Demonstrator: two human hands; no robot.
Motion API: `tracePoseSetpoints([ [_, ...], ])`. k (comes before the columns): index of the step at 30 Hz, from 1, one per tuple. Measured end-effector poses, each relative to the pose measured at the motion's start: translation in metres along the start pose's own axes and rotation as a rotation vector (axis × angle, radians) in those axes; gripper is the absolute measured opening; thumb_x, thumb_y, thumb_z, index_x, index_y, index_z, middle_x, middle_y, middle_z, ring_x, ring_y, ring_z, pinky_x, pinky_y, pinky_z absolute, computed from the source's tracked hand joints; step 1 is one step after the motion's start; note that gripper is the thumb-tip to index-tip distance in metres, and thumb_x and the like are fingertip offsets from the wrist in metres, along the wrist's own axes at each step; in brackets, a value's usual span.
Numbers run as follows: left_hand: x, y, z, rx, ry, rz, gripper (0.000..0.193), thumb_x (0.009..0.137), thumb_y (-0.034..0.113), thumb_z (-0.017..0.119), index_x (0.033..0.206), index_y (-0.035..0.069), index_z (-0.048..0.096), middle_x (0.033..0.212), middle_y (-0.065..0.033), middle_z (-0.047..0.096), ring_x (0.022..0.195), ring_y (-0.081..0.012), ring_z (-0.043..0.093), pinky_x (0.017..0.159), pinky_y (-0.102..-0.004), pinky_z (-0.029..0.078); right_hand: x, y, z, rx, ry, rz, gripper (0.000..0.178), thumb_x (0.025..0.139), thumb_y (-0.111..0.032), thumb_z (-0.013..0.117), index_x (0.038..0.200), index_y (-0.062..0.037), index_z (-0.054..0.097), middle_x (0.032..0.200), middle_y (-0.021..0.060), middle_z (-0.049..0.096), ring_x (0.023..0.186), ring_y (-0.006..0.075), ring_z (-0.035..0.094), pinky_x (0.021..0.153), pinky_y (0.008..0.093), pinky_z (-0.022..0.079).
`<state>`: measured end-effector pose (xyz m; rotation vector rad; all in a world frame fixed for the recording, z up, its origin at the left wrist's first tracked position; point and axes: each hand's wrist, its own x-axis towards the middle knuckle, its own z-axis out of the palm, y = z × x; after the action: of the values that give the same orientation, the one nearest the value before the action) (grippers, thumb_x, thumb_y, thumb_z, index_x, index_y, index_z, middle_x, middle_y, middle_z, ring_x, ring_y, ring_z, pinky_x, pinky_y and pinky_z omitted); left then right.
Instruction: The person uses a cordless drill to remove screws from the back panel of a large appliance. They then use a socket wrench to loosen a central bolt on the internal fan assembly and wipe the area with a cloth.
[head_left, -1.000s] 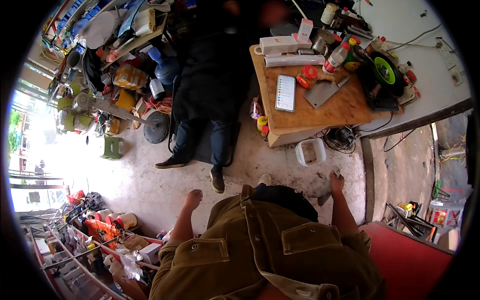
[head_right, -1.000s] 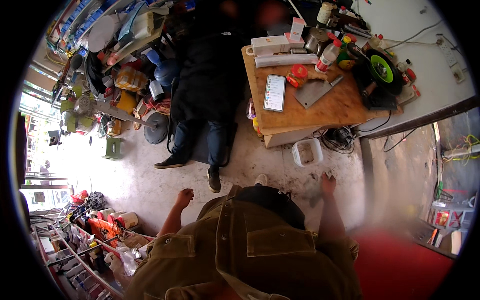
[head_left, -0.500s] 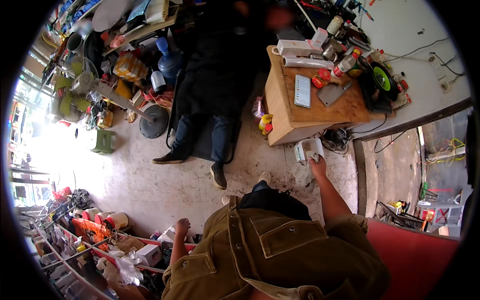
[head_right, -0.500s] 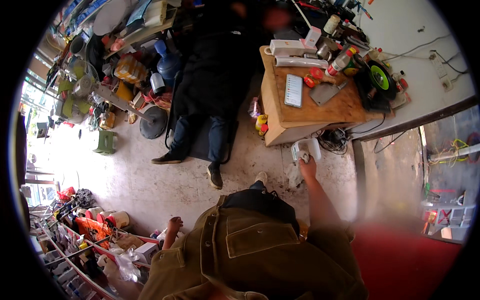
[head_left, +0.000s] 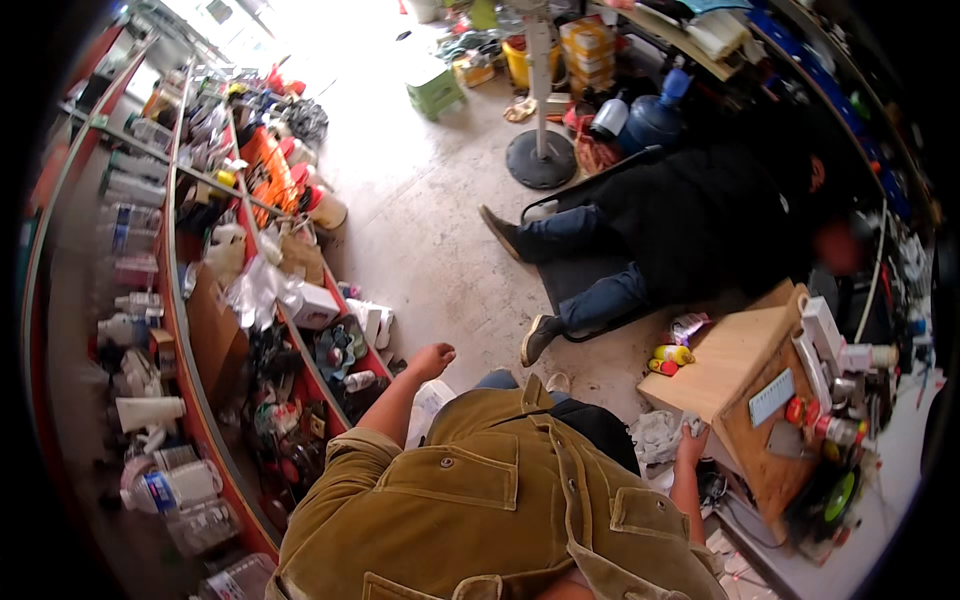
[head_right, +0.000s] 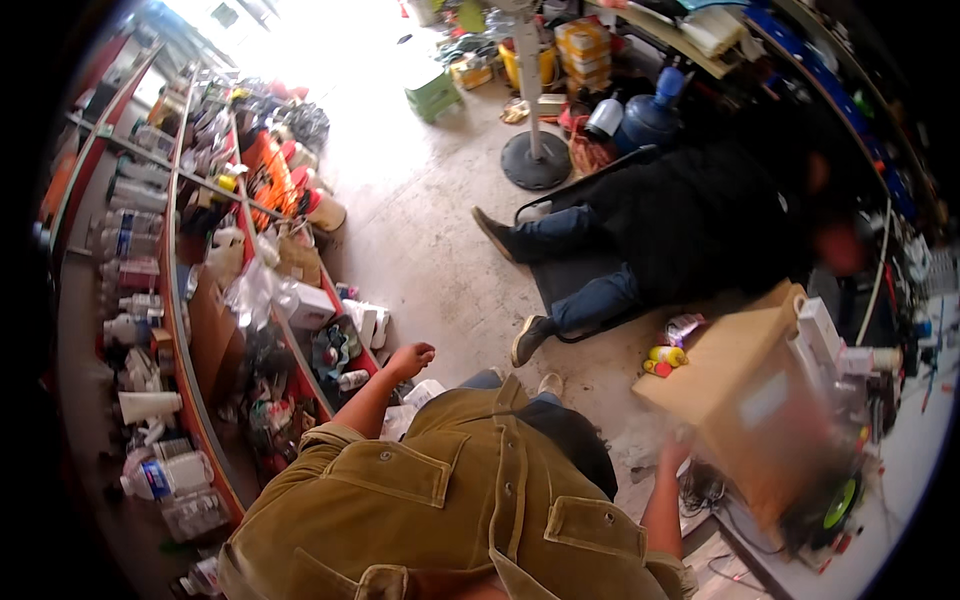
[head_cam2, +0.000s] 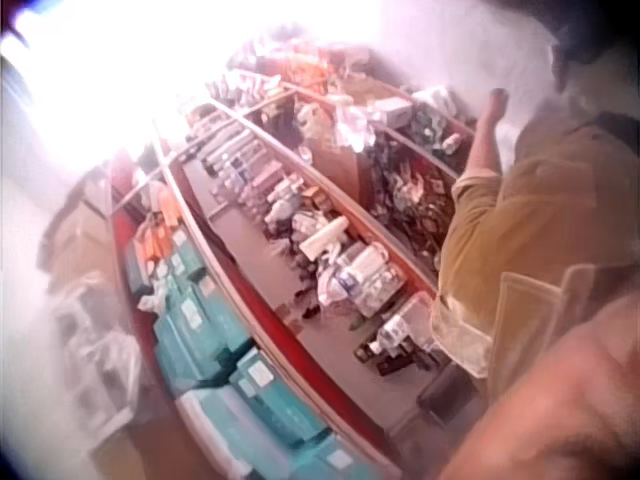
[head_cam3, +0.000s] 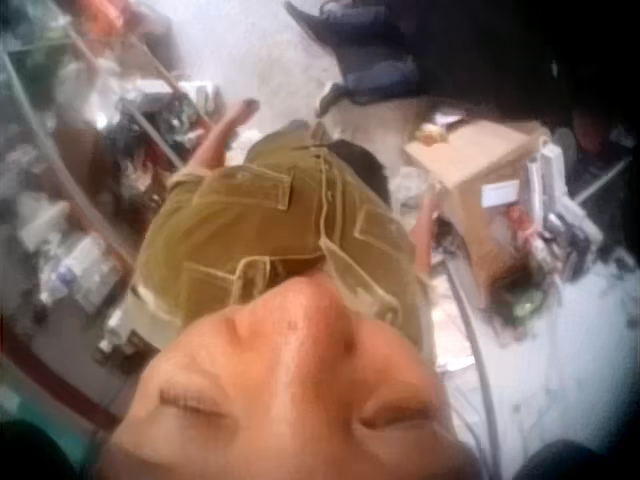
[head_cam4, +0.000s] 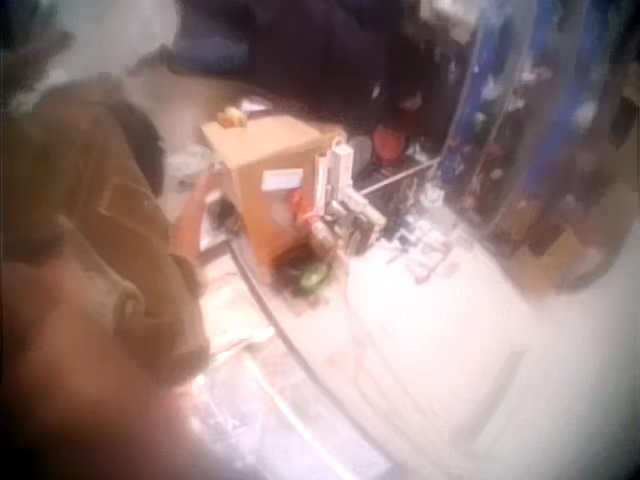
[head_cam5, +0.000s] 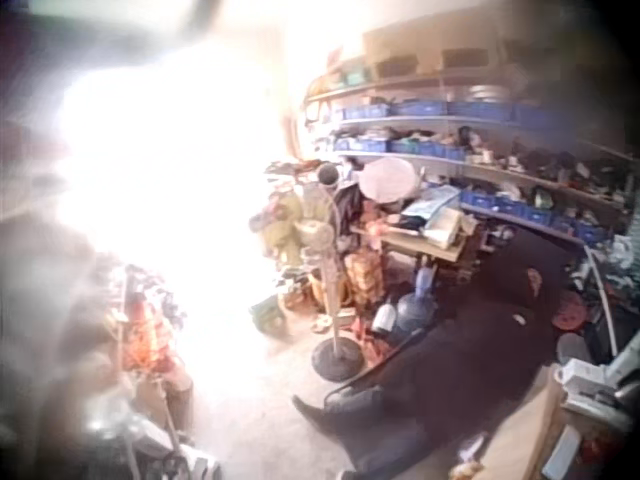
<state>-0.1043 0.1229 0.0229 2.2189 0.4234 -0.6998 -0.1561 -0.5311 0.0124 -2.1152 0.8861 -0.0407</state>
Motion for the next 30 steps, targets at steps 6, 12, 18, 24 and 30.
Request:
tracePoseSetpoints([
  [6, -0.026, -0.020, -0.033, -0.110, 0.129, -0.176, 0.032, 0.085, 0.030, 0.055, 0.103, 0.004, 0.063, 0.088, -0.0143, 0.066, 0.078, -0.0240, 0.065, 0.074, -0.0350, 0.049, 0.000, -0.042, 0.015, -0.215, -0.062, 0.090, 0.060, 0.077, -0.018, 0.064, 0.128, 0.0038, 0.042, 0.128, 0.0215, 0.047, 0.120, 0.0317, 0.044, 0.101, 0.0356, 0.032],
  [12, -0.018, -0.200, -0.065, -0.259, 0.118, -0.440, 0.030, 0.082, 0.027, 0.056, 0.098, 0.002, 0.065, 0.086, -0.0160, 0.066, 0.080, -0.0274, 0.065, 0.074, -0.0366, 0.049, 0.025, -0.065, 0.039, -0.062, 0.007, 0.398, 0.059, 0.075, -0.016, 0.065, 0.124, 0.0082, 0.043, 0.123, 0.0233, 0.051, 0.112, 0.0302, 0.052, 0.092, 0.0380, 0.042],
  [18, 0.084, -0.174, -0.188, -0.204, 0.129, -0.280, 0.033, 0.084, 0.028, 0.053, 0.103, 0.003, 0.063, 0.090, -0.0144, 0.066, 0.083, -0.0261, 0.064, 0.076, -0.0370, 0.048, 0.000, -0.189, 0.155, -0.232, 0.272, 0.223, 0.068, 0.072, -0.020, 0.070, 0.123, 0.0127, 0.039, 0.119, 0.0269, 0.052, 0.106, 0.0338, 0.054, 0.088, 0.0383, 0.045],
  [24, 0.104, -0.192, -0.316, -0.484, 0.323, -0.209, 0.032, 0.086, 0.027, 0.052, 0.105, 0.003, 0.062, 0.091, -0.0124, 0.066, 0.080, -0.0206, 0.064, 0.075, -0.0339, 0.049, -0.021, -0.347, 0.256, -0.137, -0.020, 0.131, 0.054, 0.075, -0.015, 0.067, 0.117, 0.0108, 0.046, 0.115, 0.0232, 0.055, 0.101, 0.0324, 0.056, 0.088, 0.0375, 0.044],
  [30, 0.145, -0.194, -0.395, -0.366, 0.359, -0.180, 0.033, 0.086, 0.030, 0.052, 0.106, 0.005, 0.062, 0.101, -0.0150, 0.064, 0.095, -0.0294, 0.061, 0.083, -0.0353, 0.046, 0.016, -0.440, 0.347, -0.217, -0.092, -0.007, 0.040, 0.076, -0.013, 0.066, 0.111, 0.0049, 0.057, 0.107, 0.0164, 0.061, 0.097, 0.0260, 0.059, 0.085, 0.0351, 0.045],
])
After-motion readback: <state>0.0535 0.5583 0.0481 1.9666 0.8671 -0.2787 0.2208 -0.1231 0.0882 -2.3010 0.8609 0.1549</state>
